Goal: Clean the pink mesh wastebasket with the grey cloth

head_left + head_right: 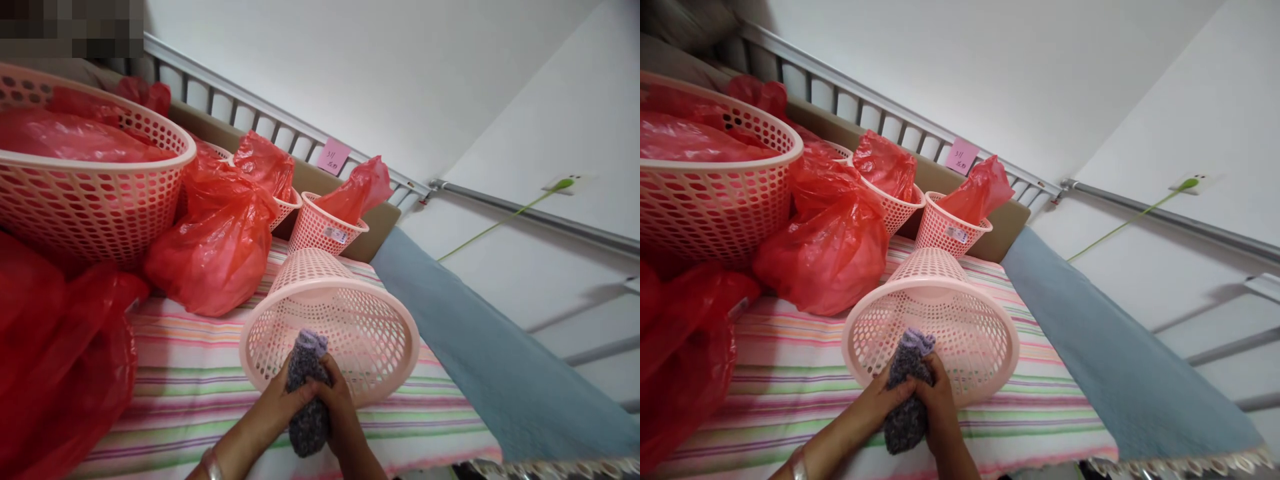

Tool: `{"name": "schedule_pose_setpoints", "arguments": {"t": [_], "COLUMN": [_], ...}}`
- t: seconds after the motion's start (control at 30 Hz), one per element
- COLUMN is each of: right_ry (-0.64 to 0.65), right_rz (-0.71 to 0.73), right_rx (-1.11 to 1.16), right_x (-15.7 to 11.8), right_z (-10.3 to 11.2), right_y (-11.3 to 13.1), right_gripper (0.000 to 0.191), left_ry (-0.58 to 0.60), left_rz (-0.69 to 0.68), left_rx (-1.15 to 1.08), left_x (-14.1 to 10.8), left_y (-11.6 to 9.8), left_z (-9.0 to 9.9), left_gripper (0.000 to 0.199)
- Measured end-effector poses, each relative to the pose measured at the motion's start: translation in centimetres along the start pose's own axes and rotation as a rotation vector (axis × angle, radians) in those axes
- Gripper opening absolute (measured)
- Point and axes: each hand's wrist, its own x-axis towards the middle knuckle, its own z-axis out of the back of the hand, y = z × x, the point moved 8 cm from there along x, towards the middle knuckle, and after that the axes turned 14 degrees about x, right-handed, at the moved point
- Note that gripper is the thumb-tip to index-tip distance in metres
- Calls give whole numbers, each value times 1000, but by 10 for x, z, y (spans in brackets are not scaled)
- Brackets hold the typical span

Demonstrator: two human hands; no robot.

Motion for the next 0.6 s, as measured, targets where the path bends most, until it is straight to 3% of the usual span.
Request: {"name": "schedule_pose_setpoints", "arguments": {"t": [0.07, 0.17, 0.3, 0.37, 0.4, 0.43, 0.53, 0.6], "right_ry": [-94, -260, -295, -248, -228, -212, -180, -160], "right_rz": [58, 142, 213, 237, 238, 228, 162, 104], "right_rx": [-95, -251, -497, -731, -839, -925, -1046, -1128], "right_x": [7, 33, 88, 115, 127, 137, 159, 167], "right_z": [12, 32, 31, 19, 13, 7, -1, -2], "right_y": [6, 15, 18, 16, 14, 11, -1, -9], "right_gripper": [31, 36, 43, 42, 40, 38, 34, 34], "left_ry": [8, -141, -600, -817, -830, -771, -468, -402], "left_rz": [-16, -131, -583, -559, -471, -361, -63, 80], "left_rx": [192, 588, 941, 982, 978, 960, 878, 852], "left_x": [-5, -20, -54, -61, -56, -48, -24, -18], "left_y": [-7, -27, -80, -89, -87, -80, -52, -39], "left_z": [1, 16, 47, 67, 75, 80, 77, 77], "left_gripper": [57, 50, 57, 65, 68, 70, 75, 71]}}
